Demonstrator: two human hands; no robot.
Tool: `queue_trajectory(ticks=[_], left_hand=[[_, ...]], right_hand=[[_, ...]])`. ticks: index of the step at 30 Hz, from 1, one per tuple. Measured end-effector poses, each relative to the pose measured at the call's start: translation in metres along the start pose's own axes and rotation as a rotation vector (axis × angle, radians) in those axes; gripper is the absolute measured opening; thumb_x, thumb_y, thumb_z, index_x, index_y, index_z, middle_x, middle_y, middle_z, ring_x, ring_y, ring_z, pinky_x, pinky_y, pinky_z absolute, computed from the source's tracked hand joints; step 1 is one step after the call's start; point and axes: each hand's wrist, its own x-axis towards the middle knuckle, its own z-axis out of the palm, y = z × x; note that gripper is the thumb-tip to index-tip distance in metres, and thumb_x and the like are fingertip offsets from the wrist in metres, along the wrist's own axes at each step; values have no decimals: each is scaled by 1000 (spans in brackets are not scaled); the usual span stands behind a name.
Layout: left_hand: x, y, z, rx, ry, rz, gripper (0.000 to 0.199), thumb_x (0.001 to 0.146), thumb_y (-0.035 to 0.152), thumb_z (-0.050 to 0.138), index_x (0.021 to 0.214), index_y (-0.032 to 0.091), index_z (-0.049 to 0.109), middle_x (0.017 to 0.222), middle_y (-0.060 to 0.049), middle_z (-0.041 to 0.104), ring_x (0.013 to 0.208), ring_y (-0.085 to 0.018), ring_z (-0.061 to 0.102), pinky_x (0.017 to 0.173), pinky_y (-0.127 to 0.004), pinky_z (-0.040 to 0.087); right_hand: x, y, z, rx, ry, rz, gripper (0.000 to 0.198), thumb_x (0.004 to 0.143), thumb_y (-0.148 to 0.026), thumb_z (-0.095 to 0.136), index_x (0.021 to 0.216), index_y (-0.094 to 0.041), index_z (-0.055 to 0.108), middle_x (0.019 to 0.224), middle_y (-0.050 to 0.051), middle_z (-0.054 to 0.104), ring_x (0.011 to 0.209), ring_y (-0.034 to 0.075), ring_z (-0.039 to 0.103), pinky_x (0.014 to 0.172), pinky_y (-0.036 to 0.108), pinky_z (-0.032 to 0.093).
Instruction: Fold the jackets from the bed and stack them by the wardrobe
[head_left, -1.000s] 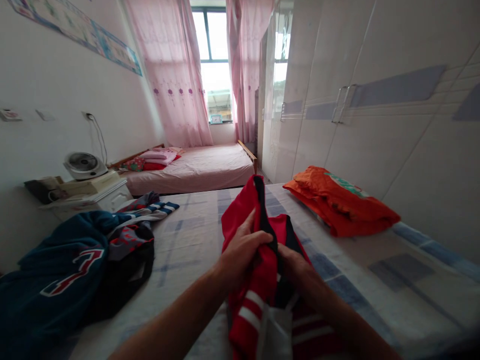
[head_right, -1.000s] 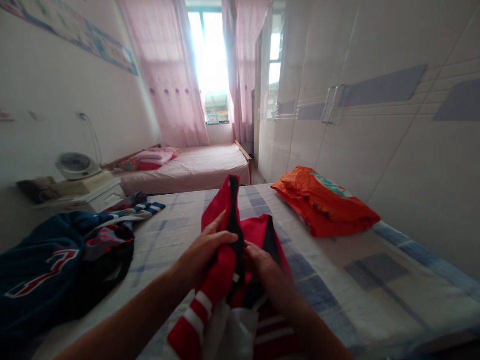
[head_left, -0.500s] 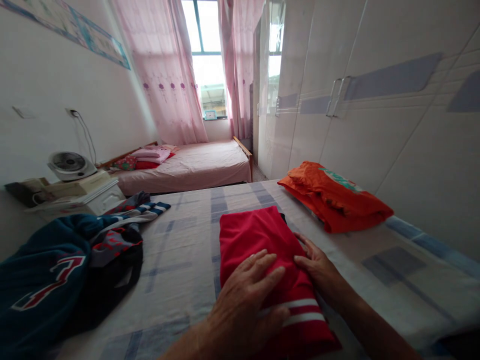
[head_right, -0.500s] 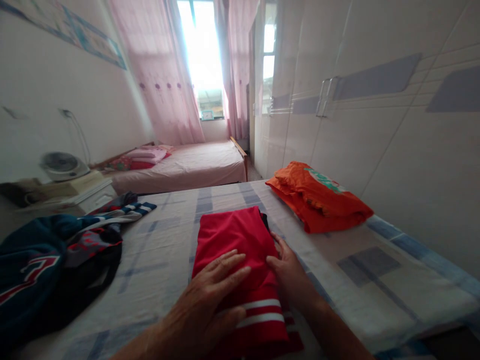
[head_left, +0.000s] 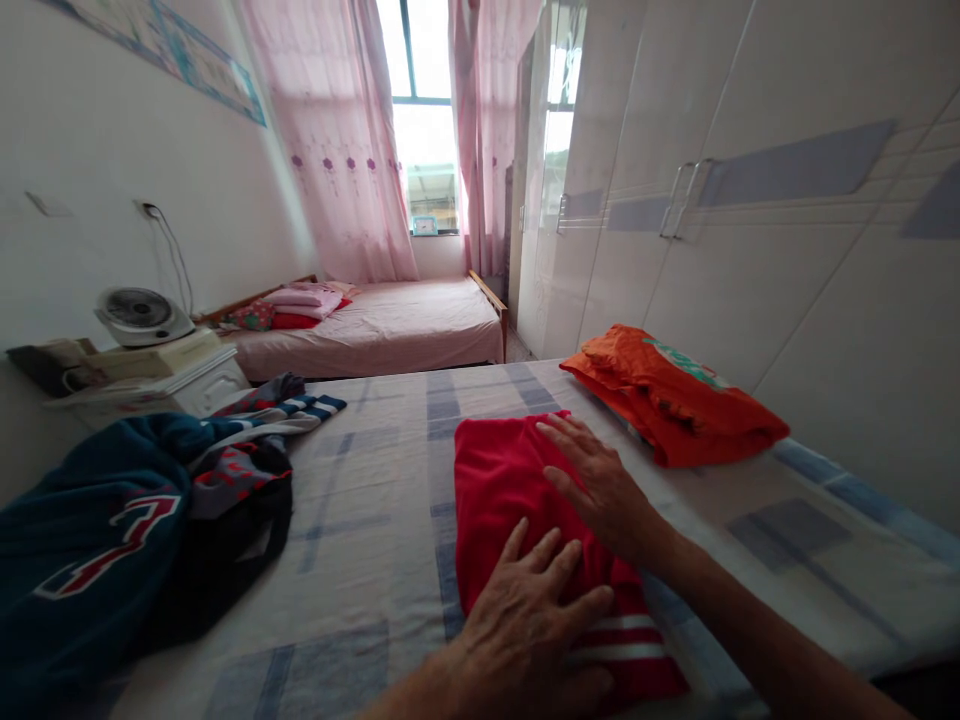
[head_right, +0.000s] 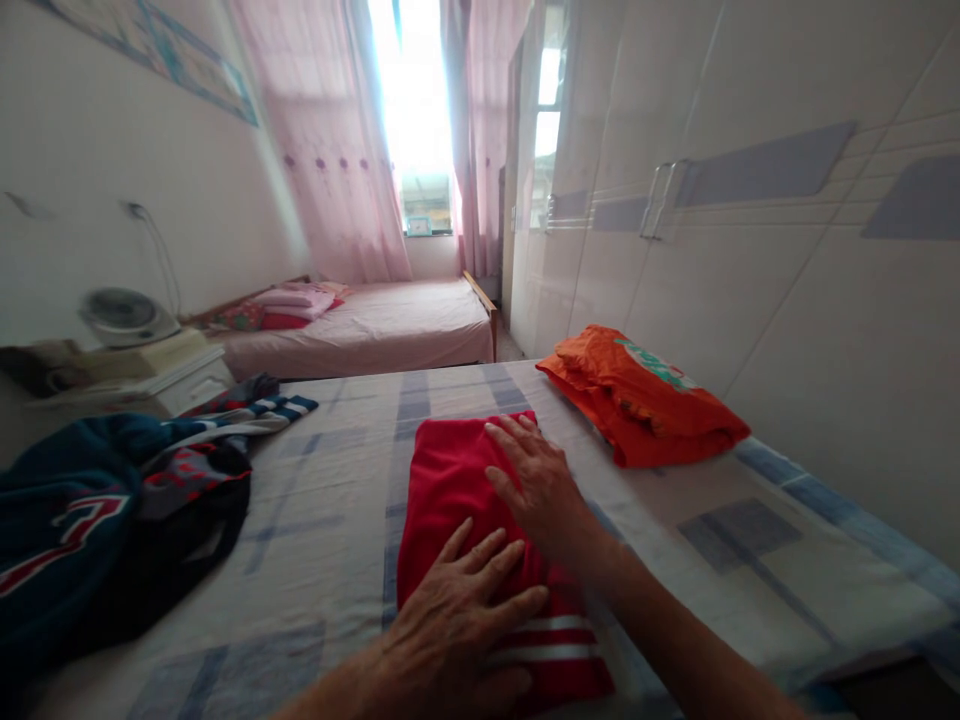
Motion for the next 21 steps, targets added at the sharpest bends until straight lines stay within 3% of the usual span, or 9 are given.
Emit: queue_trajectory(ticks=[2,6,9,12,14,17,21], left_hand=[[0,0,5,25,20,4,54,79,52,54,130,34,44,139,-11,41,129,-32,35,107,-60,13],[0,0,20,63,56,55,46,85,49,48,128,34,46,141,-14,38,132,-32,31,106,-60,15],[2,2,20,77,60,125,39,88,47,45,123,33,51,143,-13,36,131,-32,33,105,-60,20],[8,-2,-1,11,62,186,27,88,40,48,111,29,59,128,-5,54,122,-23,46,106,-47,28],[12,-15,-21,-16,121,104,24,88,31,50,108,27,61,121,-2,60,120,-18,47,107,-39,30],[13,-54,-36,49,215,-133,31,88,30,50,117,25,59,131,-5,54,128,-23,39,109,-45,27],[4,-108,-18,13,214,-279,39,93,31,40,130,25,50,135,-5,50,128,-22,41,108,-47,33]], right_hand=[[15,7,19,-83,-96,13,52,91,-46,34,139,-26,37,149,4,30,138,24,18,110,47,19],[33,38,58,-155,-292,164,56,91,-51,27,139,-23,36,150,7,27,138,26,20,107,52,19],[36,51,68,-163,-309,181,56,92,-49,23,141,-22,33,151,6,24,138,25,18,106,51,20],[35,52,69,-176,-299,183,56,92,-48,22,141,-22,32,151,5,24,139,23,17,107,50,19],[34,50,70,-181,-299,194,56,92,-47,23,141,-23,32,151,4,24,139,22,16,107,48,18],[34,49,71,-184,-291,211,55,92,-46,25,141,-23,32,151,2,24,139,21,15,108,47,18],[33,49,74,-153,-248,242,55,91,-48,26,140,-25,35,150,1,27,138,21,18,108,47,18]])
